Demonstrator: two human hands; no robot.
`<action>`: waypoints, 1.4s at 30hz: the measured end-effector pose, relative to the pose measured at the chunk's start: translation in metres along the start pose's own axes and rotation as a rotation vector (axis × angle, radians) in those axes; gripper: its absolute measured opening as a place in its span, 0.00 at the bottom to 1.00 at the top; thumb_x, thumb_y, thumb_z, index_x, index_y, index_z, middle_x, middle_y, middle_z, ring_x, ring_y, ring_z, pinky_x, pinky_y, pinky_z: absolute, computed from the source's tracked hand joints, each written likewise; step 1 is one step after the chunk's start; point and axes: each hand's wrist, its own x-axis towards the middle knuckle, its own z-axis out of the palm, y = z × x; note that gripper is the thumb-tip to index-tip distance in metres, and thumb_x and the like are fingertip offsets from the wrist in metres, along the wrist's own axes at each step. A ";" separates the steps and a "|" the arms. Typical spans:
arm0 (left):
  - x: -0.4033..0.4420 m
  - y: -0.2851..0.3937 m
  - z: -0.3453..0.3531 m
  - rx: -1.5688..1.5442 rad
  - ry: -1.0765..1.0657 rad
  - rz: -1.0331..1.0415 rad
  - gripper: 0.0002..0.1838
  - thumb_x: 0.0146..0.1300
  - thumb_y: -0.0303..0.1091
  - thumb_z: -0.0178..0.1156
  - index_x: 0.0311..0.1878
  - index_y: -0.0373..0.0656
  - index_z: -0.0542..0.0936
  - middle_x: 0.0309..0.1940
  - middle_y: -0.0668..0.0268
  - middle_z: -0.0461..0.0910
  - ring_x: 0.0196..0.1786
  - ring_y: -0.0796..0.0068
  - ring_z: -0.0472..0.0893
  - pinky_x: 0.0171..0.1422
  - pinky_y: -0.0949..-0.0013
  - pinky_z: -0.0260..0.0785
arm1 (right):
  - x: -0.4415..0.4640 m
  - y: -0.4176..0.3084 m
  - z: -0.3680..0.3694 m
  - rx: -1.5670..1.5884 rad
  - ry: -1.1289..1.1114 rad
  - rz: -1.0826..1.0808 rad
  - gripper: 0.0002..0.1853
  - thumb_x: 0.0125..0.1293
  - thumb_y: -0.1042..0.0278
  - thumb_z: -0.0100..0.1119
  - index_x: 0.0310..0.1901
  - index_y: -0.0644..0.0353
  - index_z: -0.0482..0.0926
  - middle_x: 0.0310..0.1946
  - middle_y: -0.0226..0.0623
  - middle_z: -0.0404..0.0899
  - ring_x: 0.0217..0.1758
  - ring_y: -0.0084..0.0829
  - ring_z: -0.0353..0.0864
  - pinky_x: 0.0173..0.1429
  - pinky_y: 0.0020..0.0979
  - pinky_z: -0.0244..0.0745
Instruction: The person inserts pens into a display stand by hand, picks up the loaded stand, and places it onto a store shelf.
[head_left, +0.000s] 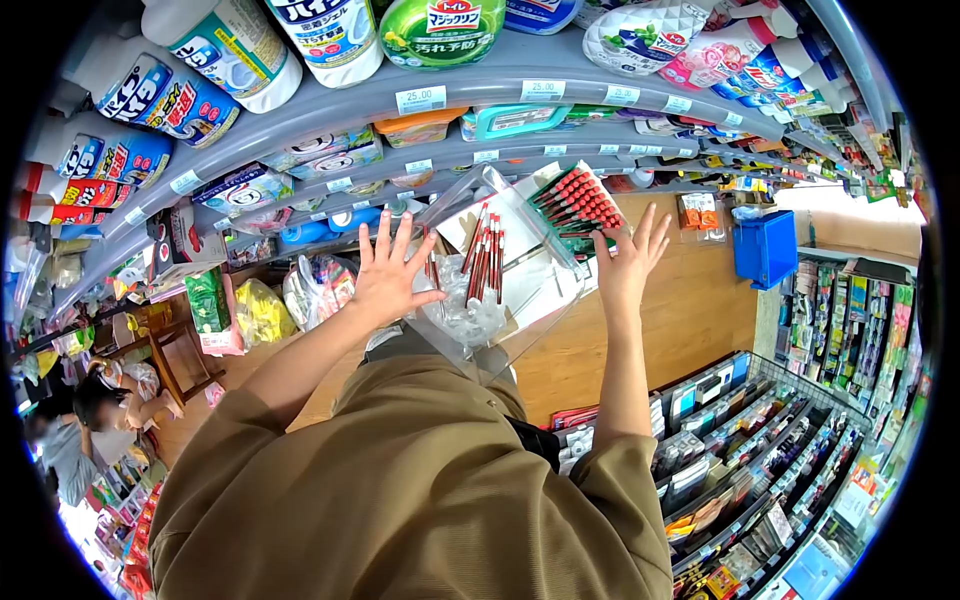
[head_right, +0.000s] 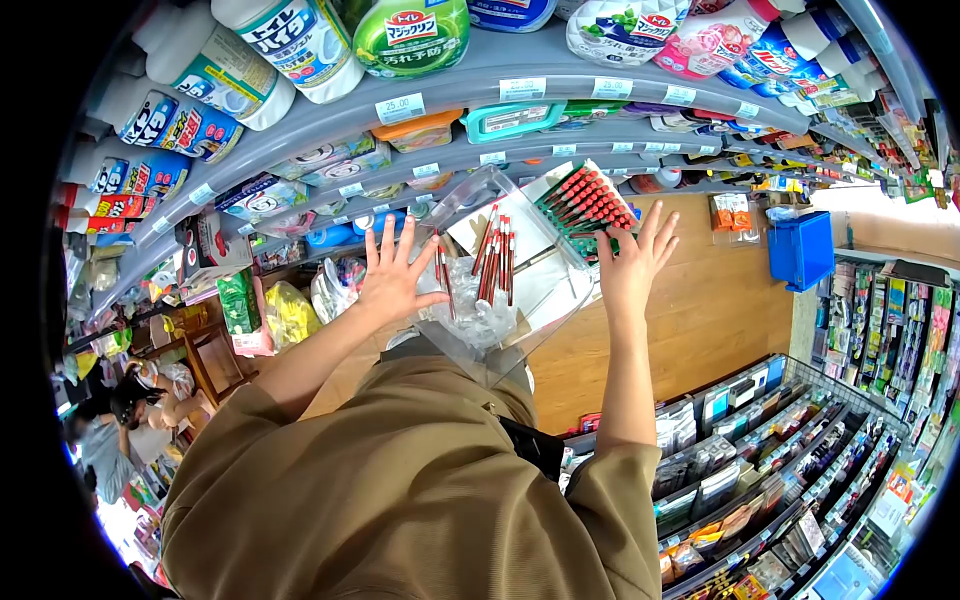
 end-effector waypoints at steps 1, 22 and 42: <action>0.000 0.000 0.000 0.003 -0.001 0.002 0.55 0.57 0.83 0.54 0.82 0.59 0.62 0.83 0.44 0.46 0.84 0.32 0.40 0.79 0.22 0.29 | -0.001 0.002 0.007 -0.004 0.009 0.011 0.12 0.67 0.56 0.70 0.41 0.56 0.89 0.82 0.55 0.52 0.85 0.65 0.39 0.82 0.68 0.39; 0.001 0.000 -0.002 0.038 -0.039 0.011 0.56 0.57 0.83 0.52 0.83 0.59 0.60 0.83 0.42 0.45 0.83 0.29 0.40 0.79 0.22 0.29 | 0.002 0.014 0.039 -0.130 0.073 0.078 0.11 0.71 0.58 0.65 0.42 0.58 0.87 0.79 0.53 0.60 0.84 0.58 0.49 0.80 0.71 0.43; 0.001 0.001 -0.006 0.033 -0.044 0.009 0.55 0.58 0.82 0.54 0.83 0.60 0.59 0.83 0.42 0.45 0.83 0.29 0.40 0.79 0.22 0.32 | -0.025 -0.002 0.052 -0.282 -0.030 -0.128 0.28 0.70 0.45 0.63 0.62 0.58 0.82 0.78 0.49 0.63 0.83 0.53 0.55 0.79 0.69 0.47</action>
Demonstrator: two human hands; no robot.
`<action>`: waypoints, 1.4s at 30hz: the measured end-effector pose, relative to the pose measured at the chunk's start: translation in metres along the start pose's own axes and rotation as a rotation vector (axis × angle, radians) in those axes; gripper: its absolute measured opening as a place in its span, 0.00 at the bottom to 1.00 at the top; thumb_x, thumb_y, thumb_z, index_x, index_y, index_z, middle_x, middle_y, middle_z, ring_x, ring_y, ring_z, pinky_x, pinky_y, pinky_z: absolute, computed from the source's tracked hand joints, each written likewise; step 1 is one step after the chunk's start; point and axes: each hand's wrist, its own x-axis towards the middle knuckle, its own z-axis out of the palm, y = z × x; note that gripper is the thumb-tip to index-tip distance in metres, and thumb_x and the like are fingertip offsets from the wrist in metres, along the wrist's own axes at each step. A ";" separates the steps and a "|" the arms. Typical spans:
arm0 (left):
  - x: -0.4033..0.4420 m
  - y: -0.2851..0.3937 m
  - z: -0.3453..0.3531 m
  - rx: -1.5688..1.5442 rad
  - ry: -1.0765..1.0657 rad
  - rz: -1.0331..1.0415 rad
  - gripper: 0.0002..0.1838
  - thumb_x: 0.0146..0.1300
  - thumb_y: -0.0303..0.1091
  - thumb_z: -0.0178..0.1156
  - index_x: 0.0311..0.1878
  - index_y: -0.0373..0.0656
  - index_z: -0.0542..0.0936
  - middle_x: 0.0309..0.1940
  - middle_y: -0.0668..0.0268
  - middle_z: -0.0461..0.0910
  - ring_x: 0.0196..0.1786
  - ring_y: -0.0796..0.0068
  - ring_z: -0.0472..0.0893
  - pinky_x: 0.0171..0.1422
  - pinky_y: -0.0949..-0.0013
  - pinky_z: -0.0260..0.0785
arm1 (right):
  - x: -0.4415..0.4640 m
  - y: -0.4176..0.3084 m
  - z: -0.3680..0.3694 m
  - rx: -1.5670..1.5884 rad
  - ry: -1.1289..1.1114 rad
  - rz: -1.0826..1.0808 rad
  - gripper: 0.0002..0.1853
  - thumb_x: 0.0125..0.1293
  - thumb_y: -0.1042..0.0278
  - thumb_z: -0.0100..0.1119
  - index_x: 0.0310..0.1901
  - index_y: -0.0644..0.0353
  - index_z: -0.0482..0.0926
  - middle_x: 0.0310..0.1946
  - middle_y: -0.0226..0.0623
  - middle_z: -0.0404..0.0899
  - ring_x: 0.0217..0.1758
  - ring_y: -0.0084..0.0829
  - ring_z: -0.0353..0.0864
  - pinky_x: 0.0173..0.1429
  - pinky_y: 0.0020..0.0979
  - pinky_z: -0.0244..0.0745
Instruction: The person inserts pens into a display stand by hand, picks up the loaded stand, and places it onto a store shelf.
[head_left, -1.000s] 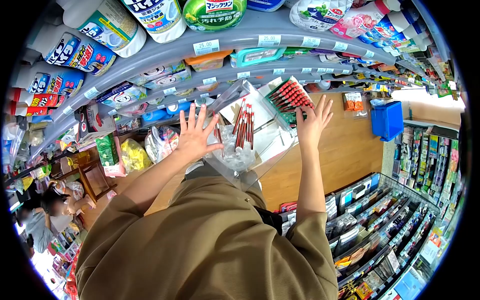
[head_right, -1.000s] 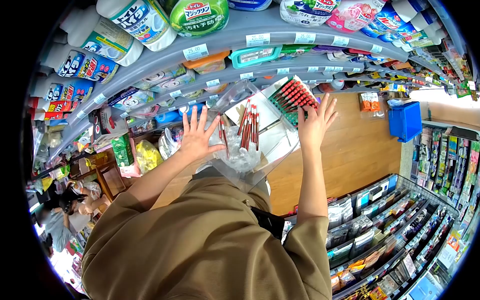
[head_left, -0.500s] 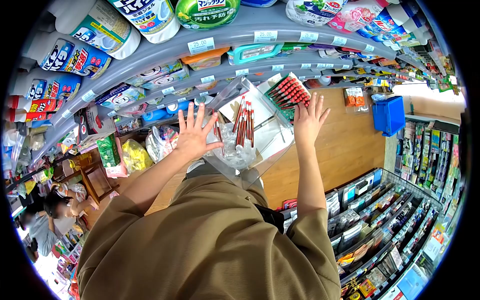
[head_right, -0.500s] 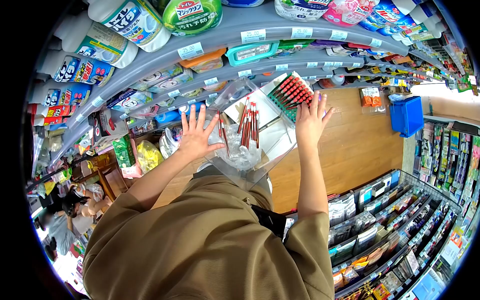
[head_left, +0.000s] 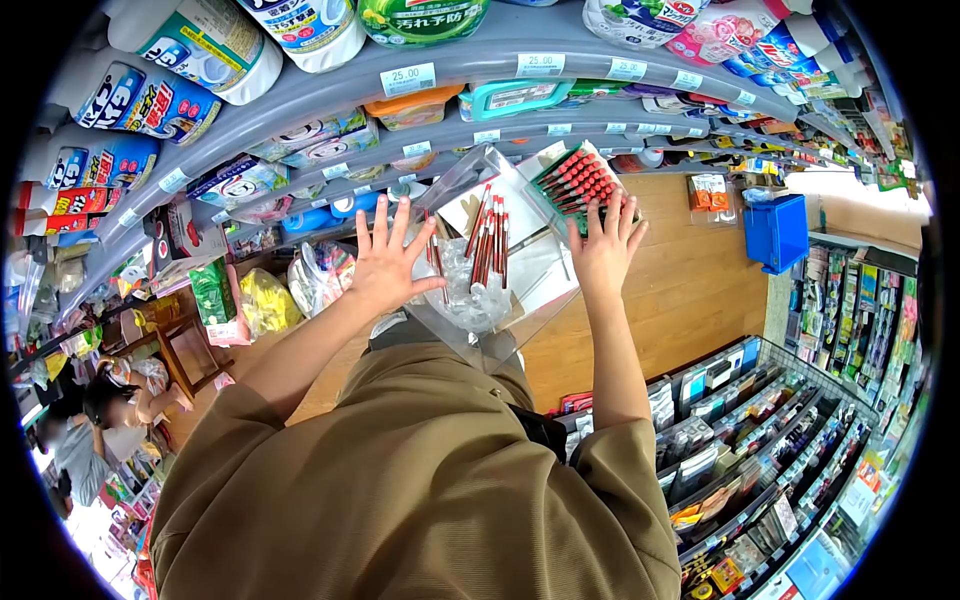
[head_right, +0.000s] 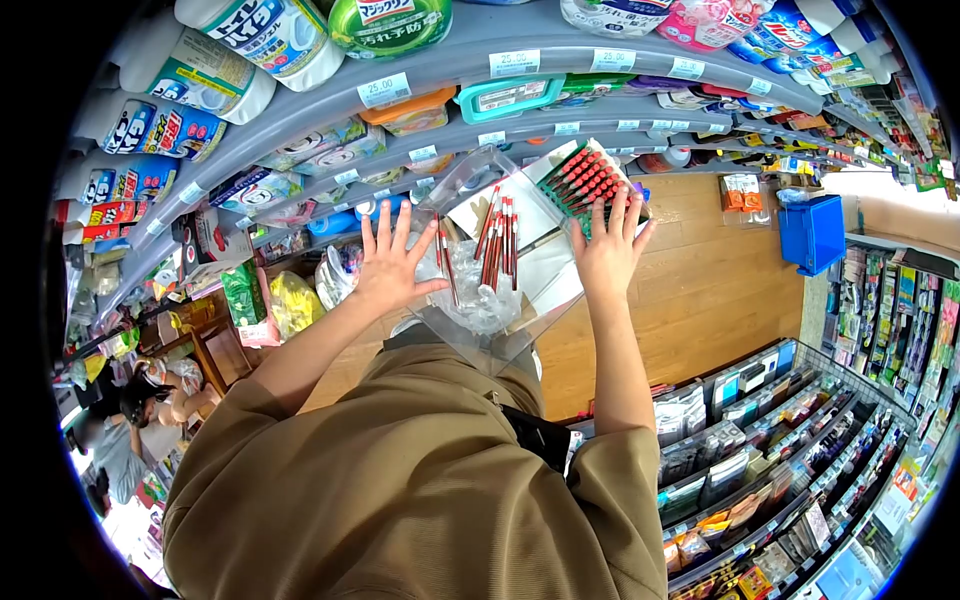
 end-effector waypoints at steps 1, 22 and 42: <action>0.000 0.000 0.000 0.000 -0.002 -0.001 0.55 0.58 0.82 0.54 0.83 0.60 0.59 0.83 0.42 0.45 0.83 0.29 0.40 0.79 0.22 0.32 | 0.000 -0.001 0.000 0.001 -0.002 -0.001 0.28 0.70 0.45 0.63 0.62 0.58 0.82 0.78 0.49 0.63 0.83 0.53 0.55 0.79 0.69 0.47; 0.000 -0.001 0.005 0.015 -0.029 -0.024 0.56 0.58 0.84 0.50 0.84 0.61 0.57 0.84 0.45 0.43 0.84 0.32 0.38 0.79 0.22 0.28 | 0.016 -0.102 0.076 0.258 -0.672 0.015 0.10 0.71 0.70 0.53 0.46 0.61 0.82 0.42 0.49 0.86 0.48 0.49 0.89 0.48 0.47 0.85; 0.000 -0.001 0.008 0.005 -0.007 -0.015 0.57 0.56 0.82 0.55 0.83 0.59 0.58 0.83 0.39 0.42 0.83 0.26 0.37 0.77 0.20 0.30 | -0.008 -0.067 0.084 0.302 -0.783 0.172 0.15 0.65 0.69 0.60 0.50 0.69 0.79 0.43 0.56 0.86 0.48 0.54 0.88 0.56 0.48 0.83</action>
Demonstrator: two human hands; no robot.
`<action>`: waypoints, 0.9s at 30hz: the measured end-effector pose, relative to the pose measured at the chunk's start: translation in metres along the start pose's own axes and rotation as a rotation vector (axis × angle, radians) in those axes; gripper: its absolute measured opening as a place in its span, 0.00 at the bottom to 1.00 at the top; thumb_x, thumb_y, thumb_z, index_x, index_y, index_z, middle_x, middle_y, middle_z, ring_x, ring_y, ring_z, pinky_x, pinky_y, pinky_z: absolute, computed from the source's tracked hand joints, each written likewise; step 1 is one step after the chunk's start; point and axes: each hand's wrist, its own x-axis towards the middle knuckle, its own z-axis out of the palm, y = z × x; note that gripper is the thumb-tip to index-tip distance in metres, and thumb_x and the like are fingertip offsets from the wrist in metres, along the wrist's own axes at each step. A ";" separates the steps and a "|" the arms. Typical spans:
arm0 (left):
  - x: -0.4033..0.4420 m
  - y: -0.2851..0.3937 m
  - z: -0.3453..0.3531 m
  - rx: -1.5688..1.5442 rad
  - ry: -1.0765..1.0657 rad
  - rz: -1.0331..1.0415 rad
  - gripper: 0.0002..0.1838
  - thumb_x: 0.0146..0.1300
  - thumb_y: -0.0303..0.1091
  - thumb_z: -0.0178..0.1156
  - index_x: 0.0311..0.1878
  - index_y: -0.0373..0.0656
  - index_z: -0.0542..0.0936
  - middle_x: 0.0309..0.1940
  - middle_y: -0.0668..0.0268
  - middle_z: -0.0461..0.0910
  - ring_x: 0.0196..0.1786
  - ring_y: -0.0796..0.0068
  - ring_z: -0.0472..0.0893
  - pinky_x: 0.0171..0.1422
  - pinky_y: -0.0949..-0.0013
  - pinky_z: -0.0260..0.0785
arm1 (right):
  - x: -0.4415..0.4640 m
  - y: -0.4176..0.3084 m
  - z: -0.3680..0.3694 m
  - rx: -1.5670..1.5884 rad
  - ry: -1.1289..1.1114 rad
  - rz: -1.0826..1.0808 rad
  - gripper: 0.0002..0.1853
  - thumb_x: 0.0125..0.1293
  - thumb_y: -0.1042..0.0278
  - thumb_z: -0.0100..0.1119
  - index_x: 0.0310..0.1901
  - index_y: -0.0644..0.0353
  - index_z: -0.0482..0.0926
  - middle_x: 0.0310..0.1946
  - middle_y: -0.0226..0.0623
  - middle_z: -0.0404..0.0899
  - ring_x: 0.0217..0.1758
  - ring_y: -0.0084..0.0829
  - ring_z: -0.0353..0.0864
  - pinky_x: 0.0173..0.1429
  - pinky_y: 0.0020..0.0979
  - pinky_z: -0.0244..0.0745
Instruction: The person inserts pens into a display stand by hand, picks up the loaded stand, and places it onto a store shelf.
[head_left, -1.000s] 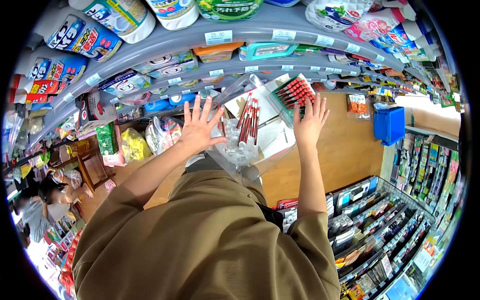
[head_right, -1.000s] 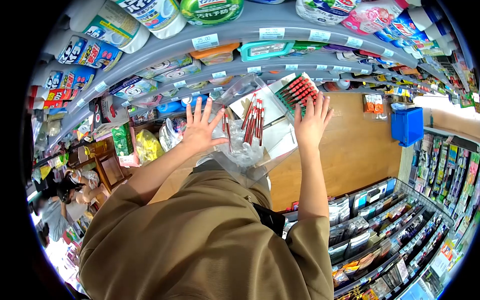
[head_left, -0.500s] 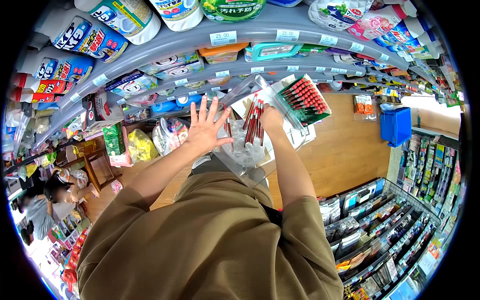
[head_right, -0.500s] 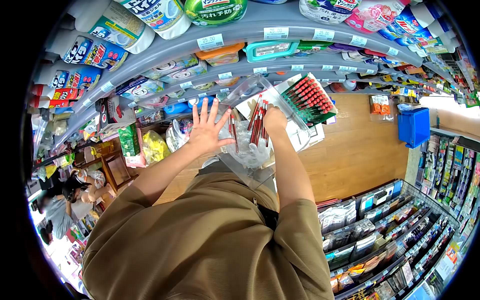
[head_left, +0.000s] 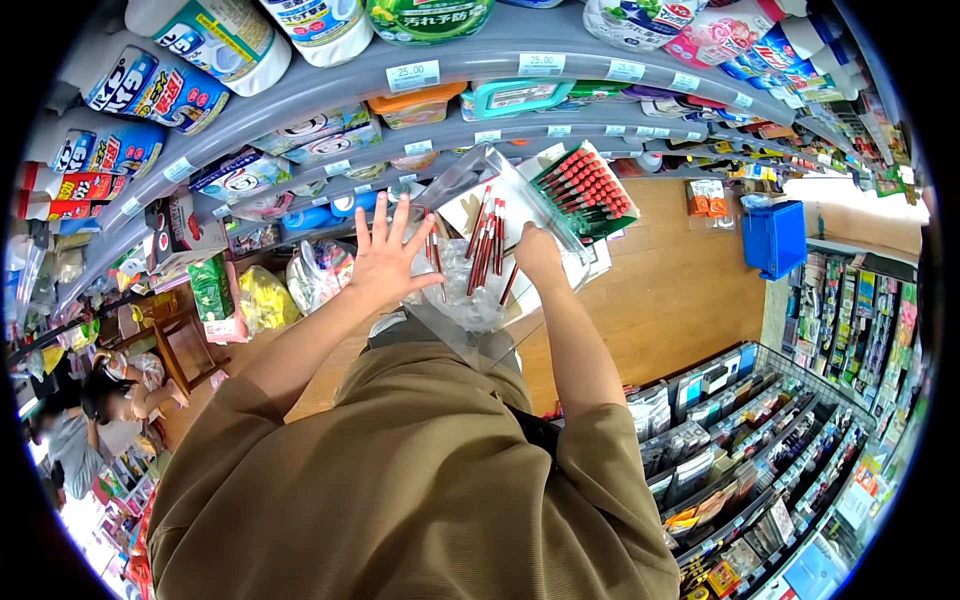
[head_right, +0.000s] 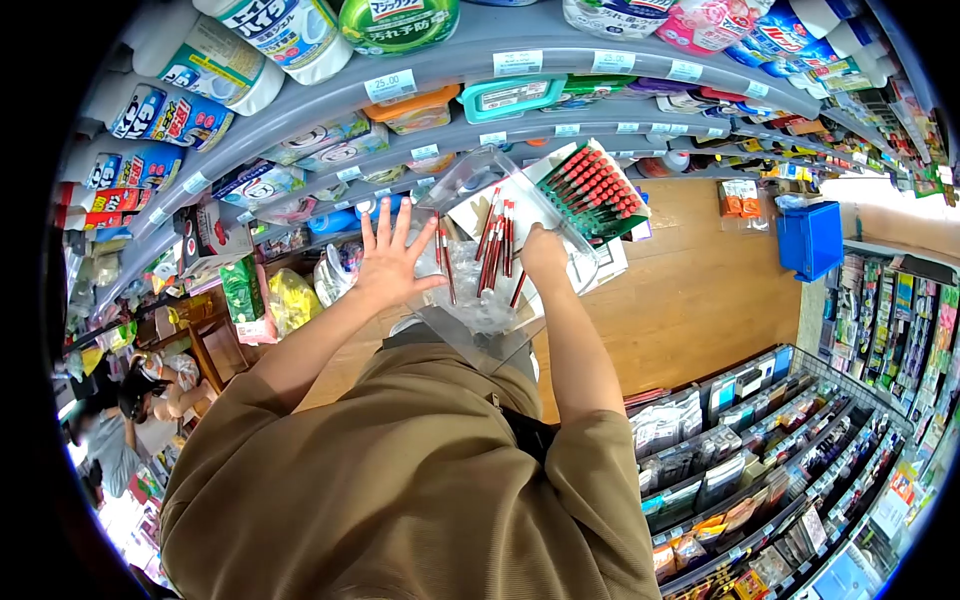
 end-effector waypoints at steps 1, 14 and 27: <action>0.000 0.000 0.001 0.010 0.013 0.004 0.57 0.56 0.82 0.56 0.83 0.59 0.58 0.83 0.39 0.41 0.83 0.26 0.38 0.78 0.21 0.31 | -0.002 0.001 0.001 -0.006 0.027 -0.039 0.13 0.66 0.71 0.60 0.48 0.70 0.78 0.40 0.57 0.86 0.44 0.56 0.88 0.54 0.49 0.83; -0.001 0.001 -0.002 0.006 0.009 -0.004 0.55 0.58 0.82 0.53 0.83 0.60 0.59 0.84 0.43 0.44 0.83 0.29 0.39 0.78 0.20 0.31 | -0.087 -0.004 -0.171 0.676 0.753 -0.225 0.10 0.66 0.70 0.73 0.38 0.65 0.80 0.34 0.38 0.84 0.29 0.30 0.83 0.36 0.31 0.78; -0.003 0.001 -0.002 0.025 -0.010 -0.011 0.55 0.58 0.82 0.53 0.83 0.58 0.61 0.84 0.43 0.44 0.83 0.28 0.41 0.79 0.22 0.29 | 0.000 -0.004 -0.121 0.272 0.827 -0.475 0.09 0.66 0.69 0.70 0.36 0.63 0.78 0.35 0.42 0.83 0.39 0.47 0.83 0.43 0.43 0.78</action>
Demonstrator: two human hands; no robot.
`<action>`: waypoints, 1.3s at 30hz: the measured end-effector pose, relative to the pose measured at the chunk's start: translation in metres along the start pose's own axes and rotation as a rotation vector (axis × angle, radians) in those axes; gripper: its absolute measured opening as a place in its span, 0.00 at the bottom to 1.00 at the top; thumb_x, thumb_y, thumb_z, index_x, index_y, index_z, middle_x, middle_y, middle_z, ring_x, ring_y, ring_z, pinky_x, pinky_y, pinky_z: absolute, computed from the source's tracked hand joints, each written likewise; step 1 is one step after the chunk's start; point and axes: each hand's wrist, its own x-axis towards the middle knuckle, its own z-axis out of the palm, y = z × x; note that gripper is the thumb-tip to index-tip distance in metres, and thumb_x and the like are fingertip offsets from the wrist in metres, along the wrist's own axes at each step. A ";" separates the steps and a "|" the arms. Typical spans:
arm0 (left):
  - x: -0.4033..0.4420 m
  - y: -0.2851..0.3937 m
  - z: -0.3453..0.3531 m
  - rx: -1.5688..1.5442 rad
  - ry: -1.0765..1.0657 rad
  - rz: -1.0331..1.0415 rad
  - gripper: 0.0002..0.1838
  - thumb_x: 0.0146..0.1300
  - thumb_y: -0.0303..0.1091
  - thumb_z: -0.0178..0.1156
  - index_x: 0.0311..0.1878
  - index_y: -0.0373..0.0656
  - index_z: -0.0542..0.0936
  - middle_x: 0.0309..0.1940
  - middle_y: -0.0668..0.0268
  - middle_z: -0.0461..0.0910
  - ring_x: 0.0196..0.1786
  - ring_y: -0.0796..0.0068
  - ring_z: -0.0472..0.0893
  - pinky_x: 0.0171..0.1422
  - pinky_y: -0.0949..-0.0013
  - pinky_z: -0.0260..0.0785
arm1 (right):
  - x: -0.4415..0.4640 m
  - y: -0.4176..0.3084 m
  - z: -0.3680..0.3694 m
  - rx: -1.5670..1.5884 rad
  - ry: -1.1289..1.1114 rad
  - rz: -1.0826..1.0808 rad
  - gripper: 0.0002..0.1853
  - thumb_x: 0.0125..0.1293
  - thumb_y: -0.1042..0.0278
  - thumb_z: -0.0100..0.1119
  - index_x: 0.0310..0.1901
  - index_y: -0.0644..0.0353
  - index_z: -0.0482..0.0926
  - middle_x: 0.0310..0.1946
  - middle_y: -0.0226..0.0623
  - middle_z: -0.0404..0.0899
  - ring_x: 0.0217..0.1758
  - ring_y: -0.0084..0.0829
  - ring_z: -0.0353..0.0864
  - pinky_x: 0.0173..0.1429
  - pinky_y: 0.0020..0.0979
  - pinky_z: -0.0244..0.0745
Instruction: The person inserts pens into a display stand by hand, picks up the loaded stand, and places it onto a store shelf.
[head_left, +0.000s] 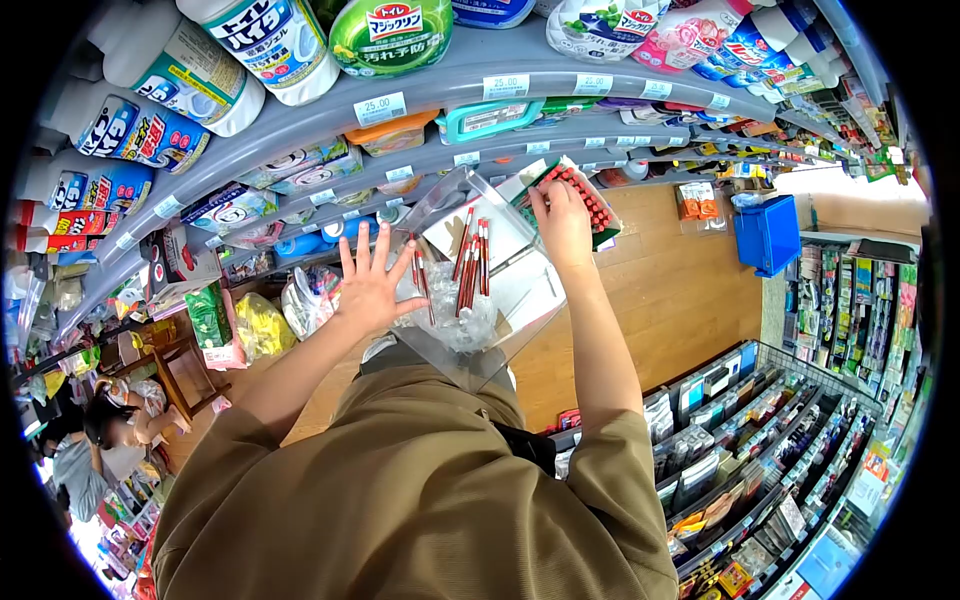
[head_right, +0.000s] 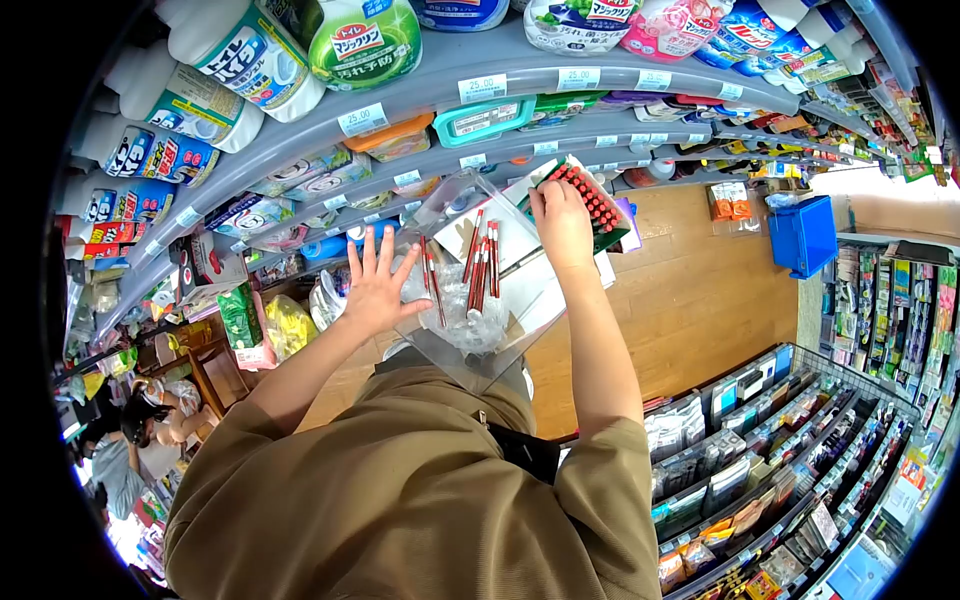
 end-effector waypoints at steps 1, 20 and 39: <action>0.001 0.000 -0.001 0.006 -0.017 -0.002 0.56 0.58 0.83 0.52 0.83 0.58 0.60 0.84 0.43 0.44 0.83 0.29 0.40 0.79 0.22 0.29 | -0.001 0.002 0.003 -0.002 -0.002 -0.009 0.09 0.66 0.69 0.70 0.36 0.63 0.78 0.35 0.42 0.83 0.39 0.47 0.83 0.43 0.43 0.78; 0.000 -0.001 -0.003 -0.023 -0.015 0.002 0.55 0.58 0.82 0.53 0.83 0.59 0.60 0.84 0.43 0.44 0.84 0.30 0.40 0.79 0.23 0.31 | -0.005 0.013 0.011 -0.118 -0.028 -0.060 0.10 0.67 0.68 0.68 0.37 0.61 0.76 0.36 0.44 0.81 0.42 0.48 0.83 0.47 0.44 0.80; 0.009 -0.015 0.001 -0.012 -0.012 0.094 0.47 0.66 0.68 0.58 0.84 0.60 0.57 0.84 0.44 0.43 0.85 0.35 0.39 0.81 0.26 0.29 | -0.007 -0.003 0.002 -0.208 -0.019 -0.128 0.16 0.66 0.56 0.70 0.30 0.60 0.82 0.40 0.39 0.83 0.44 0.43 0.82 0.44 0.40 0.80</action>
